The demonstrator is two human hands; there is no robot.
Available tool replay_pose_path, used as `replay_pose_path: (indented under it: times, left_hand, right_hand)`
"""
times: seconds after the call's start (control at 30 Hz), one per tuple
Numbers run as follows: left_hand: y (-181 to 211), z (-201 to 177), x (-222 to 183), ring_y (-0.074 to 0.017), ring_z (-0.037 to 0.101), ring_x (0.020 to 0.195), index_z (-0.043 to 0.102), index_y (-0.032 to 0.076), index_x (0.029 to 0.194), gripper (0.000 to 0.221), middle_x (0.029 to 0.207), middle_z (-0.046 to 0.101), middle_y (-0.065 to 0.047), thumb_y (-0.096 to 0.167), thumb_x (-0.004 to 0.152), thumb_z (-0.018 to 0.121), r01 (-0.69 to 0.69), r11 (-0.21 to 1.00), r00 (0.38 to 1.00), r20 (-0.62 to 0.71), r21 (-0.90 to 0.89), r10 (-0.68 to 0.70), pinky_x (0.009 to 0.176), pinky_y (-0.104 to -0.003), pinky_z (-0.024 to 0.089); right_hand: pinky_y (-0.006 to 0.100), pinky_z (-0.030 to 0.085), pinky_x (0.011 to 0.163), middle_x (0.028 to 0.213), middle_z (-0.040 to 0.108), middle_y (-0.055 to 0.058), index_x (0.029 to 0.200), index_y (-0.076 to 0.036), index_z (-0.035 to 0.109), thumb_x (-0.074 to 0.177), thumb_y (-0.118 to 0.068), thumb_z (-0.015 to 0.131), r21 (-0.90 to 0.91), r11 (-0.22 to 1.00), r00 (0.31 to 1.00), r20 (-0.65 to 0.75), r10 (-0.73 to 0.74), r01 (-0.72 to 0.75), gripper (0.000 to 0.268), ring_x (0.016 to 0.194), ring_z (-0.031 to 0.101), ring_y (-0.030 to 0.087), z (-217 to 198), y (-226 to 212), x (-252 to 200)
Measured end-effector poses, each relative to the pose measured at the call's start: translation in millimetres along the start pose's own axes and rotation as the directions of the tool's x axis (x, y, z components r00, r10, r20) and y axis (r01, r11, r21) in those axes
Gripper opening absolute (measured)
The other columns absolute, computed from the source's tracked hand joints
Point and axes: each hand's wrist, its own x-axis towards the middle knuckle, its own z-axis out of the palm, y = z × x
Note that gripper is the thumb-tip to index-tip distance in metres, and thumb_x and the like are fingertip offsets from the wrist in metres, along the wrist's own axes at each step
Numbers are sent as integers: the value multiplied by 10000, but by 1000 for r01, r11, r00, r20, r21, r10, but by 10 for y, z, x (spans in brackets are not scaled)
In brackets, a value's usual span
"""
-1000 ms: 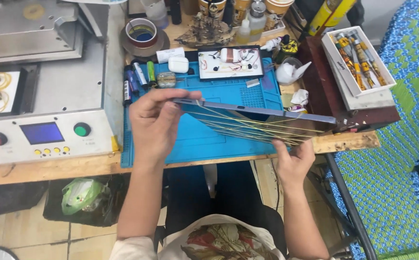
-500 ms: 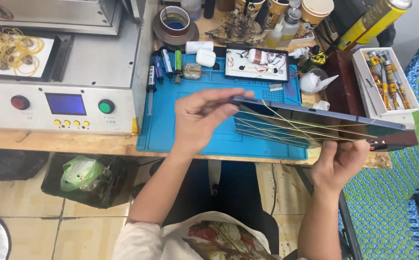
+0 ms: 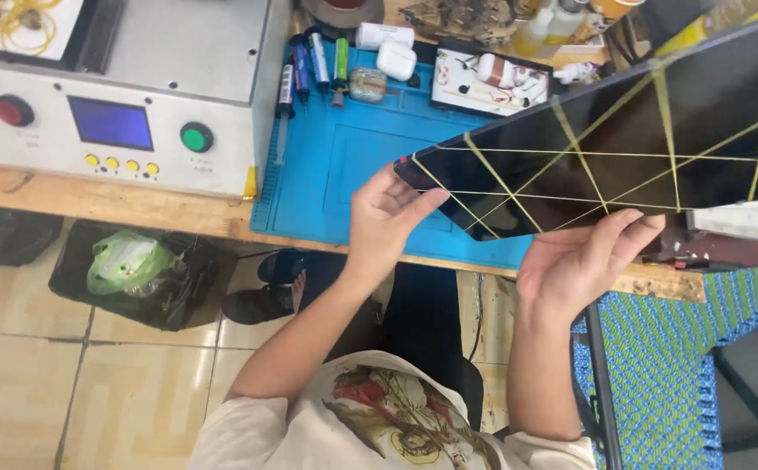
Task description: Removing rubber bands from a tablet and using a rotary tool to smooth or cut the edge.
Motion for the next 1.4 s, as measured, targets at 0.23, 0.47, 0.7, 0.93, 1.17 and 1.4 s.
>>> replay_pose_path:
  times: [0.23,0.47,0.7,0.93,1.17,1.4]
  left_hand:
    - [564,-35,68,-129,717,986,686,89,1210,216,1090,753,-42,246,1075,747,-333,943,887,-333,14,319,898,-266,623]
    - [1036,-221,78,-93,577,599,774,10,1139,144,826,699,-64,39,1007,826,-599,793,783,-127,110,609,567,-273,538]
    - [1207,-308,-78,-240,789,877,743,50,1246,194,1108,824,-92,139,1077,776,-757,531,641,277,382,716,771,-312,642]
    - [1157,-310,-185,-247,811,874,727,37,1268,232,1068,822,-96,150,1071,774,-799,463,594,385,384,706,795,-336,706]
    - [1174,-329,-234,-251,826,931,718,26,1295,252,1129,825,-130,123,1071,780,-786,508,617,418,352,666,843,-333,717]
    - [1223,-300,-243,-250,846,941,718,-7,1243,258,1150,826,-130,105,1033,818,-808,498,589,428,315,685,850,-343,751]
  right_hand:
    - [267,575,1055,1180,765,-62,1333,-188,643,1134,-172,733,350,844,907,270,324,-406,219,1086,723,71,195,77,-360]
    - [452,558,1218,1507,663,36,1499,-225,384,1159,-438,647,57,948,944,128,303,-312,479,1404,665,188,162,-166,-217]
    - [565,483,1167,1488,487,268,1400,-32,505,1219,-163,602,-306,469,558,526,-642,828,243,1393,518,429,255,-1035,115]
    - [564,635,858,1145,701,352,1049,-31,783,1013,17,785,75,348,142,818,-558,935,60,965,737,520,839,-1489,108]
    - [455,618,751,1050,767,298,1154,38,751,1047,-4,680,62,404,146,874,-464,913,135,896,799,417,837,-1561,2]
    - [398,636,678,1011,748,286,1147,-16,743,1043,55,672,6,455,212,880,-425,890,144,798,783,367,782,-1579,-76]
